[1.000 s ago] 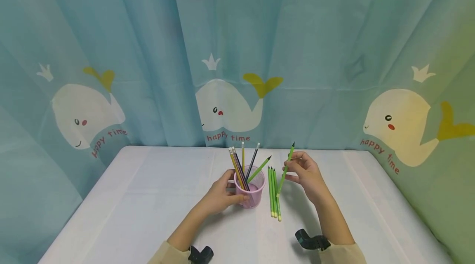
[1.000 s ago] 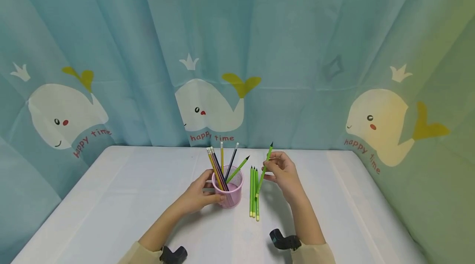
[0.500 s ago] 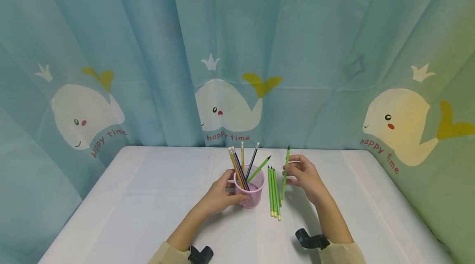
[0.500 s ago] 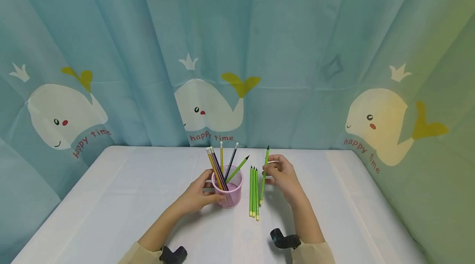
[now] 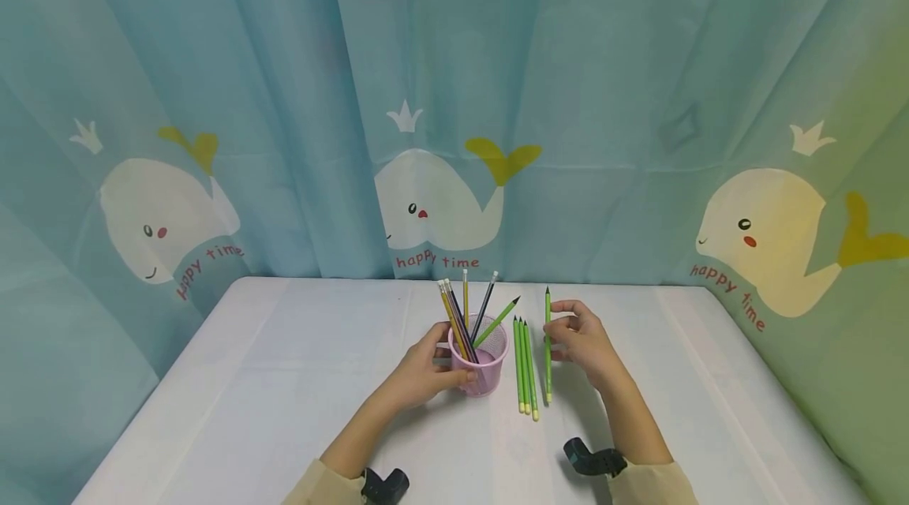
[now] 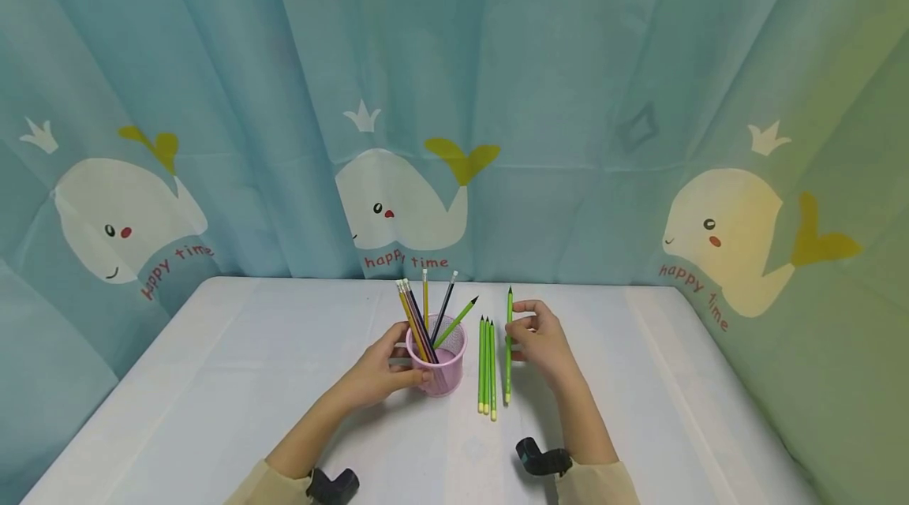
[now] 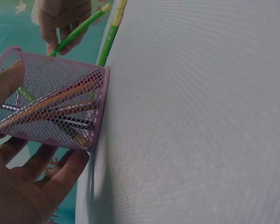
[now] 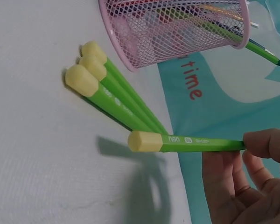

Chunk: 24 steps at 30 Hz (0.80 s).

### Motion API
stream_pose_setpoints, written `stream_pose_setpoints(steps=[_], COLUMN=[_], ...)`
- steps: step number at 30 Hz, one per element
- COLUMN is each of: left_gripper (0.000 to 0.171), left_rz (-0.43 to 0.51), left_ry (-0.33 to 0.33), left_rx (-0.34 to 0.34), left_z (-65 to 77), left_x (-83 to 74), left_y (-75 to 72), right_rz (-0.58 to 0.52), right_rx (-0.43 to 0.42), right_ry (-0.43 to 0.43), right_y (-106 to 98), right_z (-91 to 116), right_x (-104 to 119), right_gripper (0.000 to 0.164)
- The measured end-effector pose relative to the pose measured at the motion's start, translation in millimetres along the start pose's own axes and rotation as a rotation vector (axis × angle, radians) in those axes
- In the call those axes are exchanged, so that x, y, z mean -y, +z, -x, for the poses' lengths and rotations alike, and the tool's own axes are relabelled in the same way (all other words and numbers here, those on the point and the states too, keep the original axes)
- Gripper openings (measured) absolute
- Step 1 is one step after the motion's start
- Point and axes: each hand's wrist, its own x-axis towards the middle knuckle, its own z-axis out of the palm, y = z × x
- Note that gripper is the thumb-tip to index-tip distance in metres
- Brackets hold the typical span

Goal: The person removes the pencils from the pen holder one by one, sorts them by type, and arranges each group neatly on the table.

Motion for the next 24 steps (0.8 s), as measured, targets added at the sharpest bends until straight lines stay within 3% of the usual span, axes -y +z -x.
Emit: stream_pose_setpoints(steps=[24], left_gripper=[0.077], left_rz=[0.001], left_ry=[-0.009], left_rx=[0.000], left_z=[-0.3], left_x=[0.5], left_y=[-0.6], right_rz=[0.113], right_rx=[0.030], right_ry=[0.090], right_y=[6.2], right_z=[-6.0], right_x=[-17.6], right_gripper=[0.042])
